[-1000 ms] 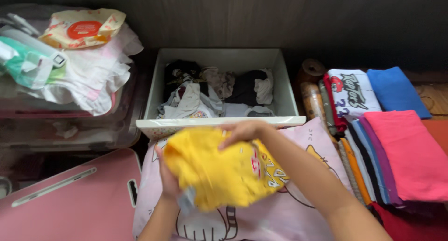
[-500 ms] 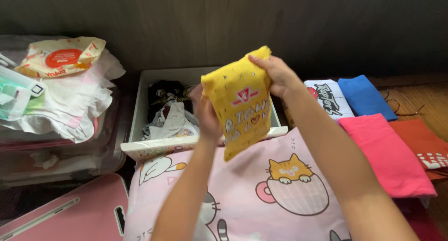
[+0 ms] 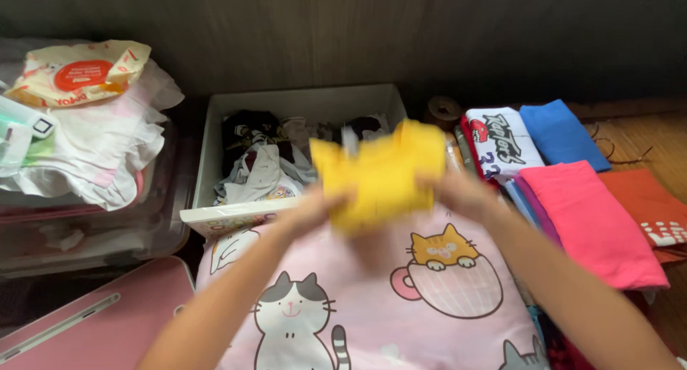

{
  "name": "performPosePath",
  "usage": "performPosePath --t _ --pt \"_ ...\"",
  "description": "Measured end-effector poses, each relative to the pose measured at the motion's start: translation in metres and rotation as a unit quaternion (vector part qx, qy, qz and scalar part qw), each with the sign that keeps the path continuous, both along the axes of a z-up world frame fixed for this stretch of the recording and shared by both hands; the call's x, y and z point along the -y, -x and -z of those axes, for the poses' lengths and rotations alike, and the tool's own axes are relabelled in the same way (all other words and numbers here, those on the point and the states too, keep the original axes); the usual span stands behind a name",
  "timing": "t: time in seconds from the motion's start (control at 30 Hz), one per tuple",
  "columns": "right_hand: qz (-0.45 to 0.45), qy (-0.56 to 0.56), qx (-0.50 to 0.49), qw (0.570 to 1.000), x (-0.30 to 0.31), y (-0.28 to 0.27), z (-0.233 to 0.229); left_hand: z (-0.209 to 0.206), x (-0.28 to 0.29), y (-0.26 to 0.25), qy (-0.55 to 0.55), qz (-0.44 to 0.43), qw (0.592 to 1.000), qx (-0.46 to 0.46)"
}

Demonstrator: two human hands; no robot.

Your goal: The person takes several garments from a drawer and folds them by hand one by one, placing each folded item onto a stack to the right.

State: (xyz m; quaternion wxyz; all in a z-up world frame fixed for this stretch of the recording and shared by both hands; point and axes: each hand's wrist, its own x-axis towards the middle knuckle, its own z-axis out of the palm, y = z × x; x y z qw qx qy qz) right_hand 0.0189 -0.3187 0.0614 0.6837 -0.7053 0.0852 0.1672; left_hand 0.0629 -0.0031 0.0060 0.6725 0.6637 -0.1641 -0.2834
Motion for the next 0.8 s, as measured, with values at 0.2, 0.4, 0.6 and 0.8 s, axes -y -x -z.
performPosePath --t 0.2,0.4,0.6,0.8 --pt "0.017 0.04 -0.188 0.981 0.0 0.108 0.095 0.065 -0.023 0.118 -0.064 0.031 0.936 -0.344" --pt "0.049 0.1 -0.044 0.993 0.003 0.108 0.105 0.063 -0.006 0.116 -0.011 -0.058 0.986 -0.154" --pt "0.021 0.115 0.006 0.993 -0.006 0.118 0.11 0.072 -0.015 0.121 -0.192 0.002 0.963 -0.191" --pt "0.051 0.026 0.033 0.998 -0.028 0.113 0.083 0.074 -0.007 0.113 -0.068 -0.02 0.982 -0.175"
